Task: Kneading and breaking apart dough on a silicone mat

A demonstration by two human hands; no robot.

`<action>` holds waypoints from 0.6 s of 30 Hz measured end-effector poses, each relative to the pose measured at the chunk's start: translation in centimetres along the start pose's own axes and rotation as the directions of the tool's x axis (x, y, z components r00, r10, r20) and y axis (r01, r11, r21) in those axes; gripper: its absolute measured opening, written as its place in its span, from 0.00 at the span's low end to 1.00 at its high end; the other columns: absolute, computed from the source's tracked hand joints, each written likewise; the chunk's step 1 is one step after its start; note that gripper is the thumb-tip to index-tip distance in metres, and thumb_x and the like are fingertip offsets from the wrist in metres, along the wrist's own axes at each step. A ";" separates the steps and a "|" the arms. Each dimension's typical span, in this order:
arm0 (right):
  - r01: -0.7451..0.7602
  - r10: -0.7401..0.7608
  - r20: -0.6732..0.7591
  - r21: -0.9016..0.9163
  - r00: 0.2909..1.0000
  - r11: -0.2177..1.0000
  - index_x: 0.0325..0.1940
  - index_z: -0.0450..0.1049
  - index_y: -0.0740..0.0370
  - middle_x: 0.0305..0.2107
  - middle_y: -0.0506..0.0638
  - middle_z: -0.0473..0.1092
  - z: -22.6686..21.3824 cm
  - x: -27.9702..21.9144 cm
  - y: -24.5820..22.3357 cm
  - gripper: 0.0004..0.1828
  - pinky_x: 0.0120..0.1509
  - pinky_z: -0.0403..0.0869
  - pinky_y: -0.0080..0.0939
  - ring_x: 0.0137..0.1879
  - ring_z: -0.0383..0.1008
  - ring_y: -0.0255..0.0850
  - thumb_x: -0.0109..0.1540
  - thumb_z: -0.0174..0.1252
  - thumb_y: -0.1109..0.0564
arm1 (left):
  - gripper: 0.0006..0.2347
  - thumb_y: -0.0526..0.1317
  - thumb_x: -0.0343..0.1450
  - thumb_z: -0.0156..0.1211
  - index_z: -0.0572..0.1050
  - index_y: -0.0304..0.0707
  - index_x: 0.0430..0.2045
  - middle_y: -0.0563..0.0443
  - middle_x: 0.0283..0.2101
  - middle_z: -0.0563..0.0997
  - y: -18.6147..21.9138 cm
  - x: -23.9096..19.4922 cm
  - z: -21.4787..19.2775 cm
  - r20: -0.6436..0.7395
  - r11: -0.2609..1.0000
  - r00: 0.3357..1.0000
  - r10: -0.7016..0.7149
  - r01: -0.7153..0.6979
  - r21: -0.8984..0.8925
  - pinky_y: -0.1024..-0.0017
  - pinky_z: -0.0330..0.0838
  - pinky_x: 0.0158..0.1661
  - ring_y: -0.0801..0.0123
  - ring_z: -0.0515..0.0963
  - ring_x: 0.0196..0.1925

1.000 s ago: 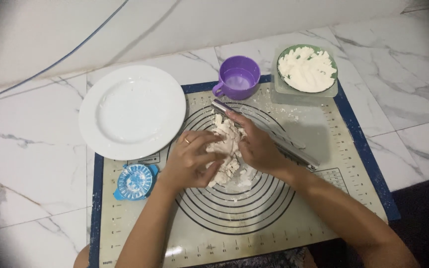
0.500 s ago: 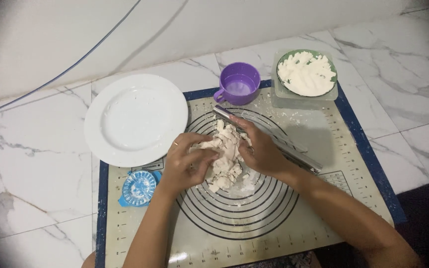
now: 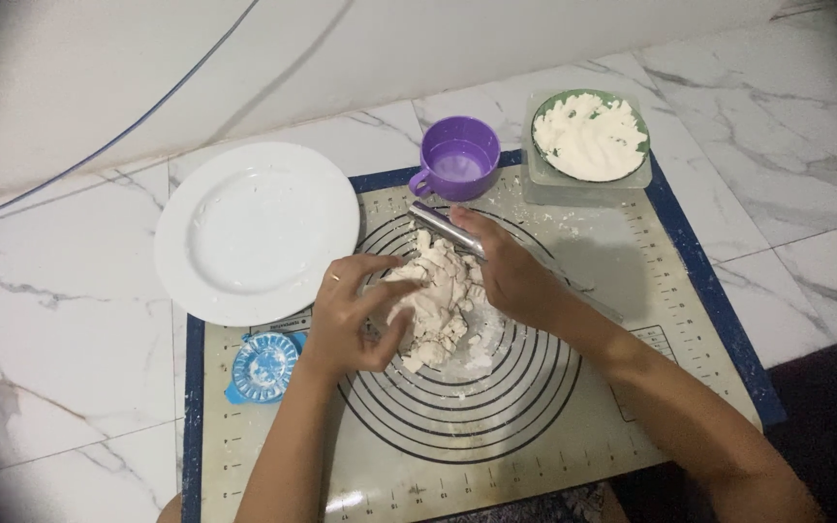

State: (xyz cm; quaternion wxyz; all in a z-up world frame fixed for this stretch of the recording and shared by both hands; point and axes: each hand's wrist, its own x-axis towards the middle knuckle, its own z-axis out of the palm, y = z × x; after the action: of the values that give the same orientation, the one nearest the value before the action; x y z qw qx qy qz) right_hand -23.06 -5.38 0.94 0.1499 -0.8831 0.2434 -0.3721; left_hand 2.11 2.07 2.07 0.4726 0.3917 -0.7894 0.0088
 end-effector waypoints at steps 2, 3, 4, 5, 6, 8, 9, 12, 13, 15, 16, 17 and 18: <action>-0.069 0.067 0.058 0.022 0.996 0.997 0.69 0.55 0.73 0.64 0.70 0.60 -0.8 0.7 -1.6 0.26 0.73 0.65 0.65 0.70 0.63 0.66 0.65 0.34 0.68 | 0.11 0.50 0.63 0.61 0.81 0.54 0.34 0.51 0.47 0.82 0.2 -0.2 0.2 0.008 1.000 1.000 0.013 -0.013 0.010 0.55 0.72 0.52 0.54 0.80 0.50; -0.138 0.133 0.116 0.040 0.984 0.990 0.68 0.57 0.75 0.64 0.70 0.61 -1.2 1.1 -2.4 0.28 0.74 0.65 0.63 0.70 0.64 0.65 0.62 0.33 0.70 | 0.11 0.52 0.62 0.60 0.82 0.56 0.33 0.54 0.48 0.82 0.3 -0.3 0.3 0.017 0.999 1.000 0.026 -0.026 0.019 0.58 0.72 0.51 0.56 0.79 0.51; -0.139 0.133 0.117 0.042 0.984 0.989 0.68 0.57 0.75 0.64 0.70 0.61 -0.9 1.0 -2.2 0.28 0.74 0.65 0.63 0.70 0.64 0.65 0.62 0.33 0.70 | 0.11 0.52 0.62 0.60 0.82 0.56 0.33 0.54 0.48 0.82 0.8 -0.1 0.3 0.017 1.000 1.000 0.024 -0.024 0.020 0.58 0.72 0.51 0.56 0.79 0.51; -0.060 0.059 0.067 0.019 0.996 0.998 0.69 0.56 0.73 0.63 0.70 0.62 -0.6 0.8 -1.9 0.27 0.71 0.67 0.64 0.69 0.65 0.66 0.63 0.36 0.69 | 0.10 0.50 0.62 0.61 0.82 0.55 0.33 0.53 0.47 0.82 1.3 0.1 0.2 0.038 0.999 0.999 0.039 -0.039 0.003 0.57 0.72 0.50 0.55 0.80 0.50; 0.016 -0.015 0.018 -0.008 1.000 1.000 0.69 0.55 0.71 0.62 0.69 0.62 -0.3 0.7 -1.7 0.26 0.69 0.69 0.65 0.67 0.66 0.67 0.65 0.39 0.68 | 0.09 0.47 0.63 0.62 0.82 0.54 0.32 0.53 0.46 0.82 1.8 0.3 0.2 0.058 0.998 0.997 0.055 -0.054 -0.015 0.56 0.73 0.49 0.55 0.81 0.49; 0.010 -0.010 0.025 -0.015 1.000 1.000 0.69 0.55 0.71 0.62 0.68 0.62 -0.2 0.5 -1.8 0.26 0.69 0.69 0.65 0.67 0.66 0.66 0.65 0.39 0.67 | 0.07 0.45 0.62 0.63 0.82 0.53 0.30 0.51 0.45 0.83 1.7 0.5 0.1 0.077 0.996 0.993 0.091 -0.091 -0.015 0.56 0.73 0.48 0.54 0.81 0.48; 0.007 -0.006 0.031 -0.023 1.000 1.000 0.70 0.54 0.70 0.63 0.67 0.61 -0.2 0.4 -1.8 0.26 0.69 0.69 0.65 0.67 0.66 0.65 0.65 0.40 0.66 | 0.06 0.44 0.62 0.64 0.82 0.51 0.28 0.50 0.44 0.83 1.7 0.7 0.1 0.095 0.992 0.987 0.129 -0.129 -0.015 0.55 0.74 0.47 0.54 0.81 0.47; 0.046 -0.042 0.045 -0.093 0.998 0.995 0.69 0.52 0.69 0.62 0.66 0.60 0.1 0.3 -1.5 0.27 0.68 0.69 0.63 0.67 0.67 0.62 0.65 0.42 0.67 | 0.03 0.41 0.63 0.64 0.82 0.49 0.25 0.49 0.42 0.84 1.6 0.9 -0.3 0.112 0.983 0.978 0.173 -0.178 0.033 0.57 0.73 0.46 0.55 0.82 0.46; 0.047 -0.043 0.046 -0.093 0.998 0.995 0.69 0.52 0.69 0.62 0.66 0.60 0.0 0.3 -1.4 0.27 0.68 0.69 0.63 0.67 0.67 0.62 0.65 0.42 0.67 | 0.03 0.41 0.63 0.64 0.82 0.49 0.25 0.49 0.42 0.84 1.5 0.9 -0.4 0.111 0.983 0.979 0.173 -0.178 0.034 0.57 0.73 0.46 0.55 0.82 0.46; 0.004 -0.002 0.034 -0.063 0.999 0.998 0.71 0.54 0.69 0.63 0.65 0.61 0.0 0.2 -1.4 0.28 0.68 0.70 0.62 0.67 0.67 0.62 0.64 0.43 0.65 | 0.03 0.42 0.67 0.62 0.82 0.52 0.24 0.53 0.43 0.84 1.4 0.8 -0.5 0.112 0.979 0.975 0.192 -0.199 0.054 0.60 0.73 0.46 0.59 0.82 0.46; 0.002 0.000 0.035 -0.061 0.999 0.998 0.71 0.54 0.69 0.63 0.65 0.61 -0.2 0.4 -1.6 0.28 0.68 0.70 0.62 0.67 0.67 0.62 0.64 0.43 0.65 | 0.03 0.42 0.67 0.62 0.82 0.52 0.24 0.53 0.43 0.84 1.5 0.9 -0.5 0.113 0.979 0.975 0.190 -0.197 0.053 0.60 0.73 0.46 0.59 0.82 0.46; 0.006 -0.004 0.040 -0.043 0.999 0.999 0.70 0.55 0.70 0.61 0.66 0.62 -0.5 0.6 -1.8 0.28 0.67 0.71 0.62 0.66 0.68 0.63 0.64 0.43 0.66 | 0.03 0.40 0.66 0.62 0.82 0.50 0.23 0.52 0.42 0.83 1.6 0.9 -0.6 0.104 0.976 0.972 0.209 -0.214 0.046 0.59 0.73 0.45 0.58 0.82 0.46; 0.009 -0.008 0.046 -0.025 0.999 1.000 0.69 0.55 0.72 0.60 0.67 0.63 -0.7 0.8 -2.0 0.28 0.66 0.71 0.62 0.65 0.69 0.64 0.63 0.44 0.68 | 0.03 0.39 0.66 0.62 0.81 0.48 0.21 0.50 0.41 0.83 1.7 1.0 -0.6 0.095 0.972 0.969 0.227 -0.231 0.040 0.58 0.73 0.44 0.57 0.82 0.45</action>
State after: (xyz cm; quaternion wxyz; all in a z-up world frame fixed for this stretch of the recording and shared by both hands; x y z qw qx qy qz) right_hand -22.40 -4.20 2.81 0.1427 -0.8943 0.2407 -0.3492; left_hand 1.26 2.89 3.78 0.4224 0.3100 -0.8492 0.0658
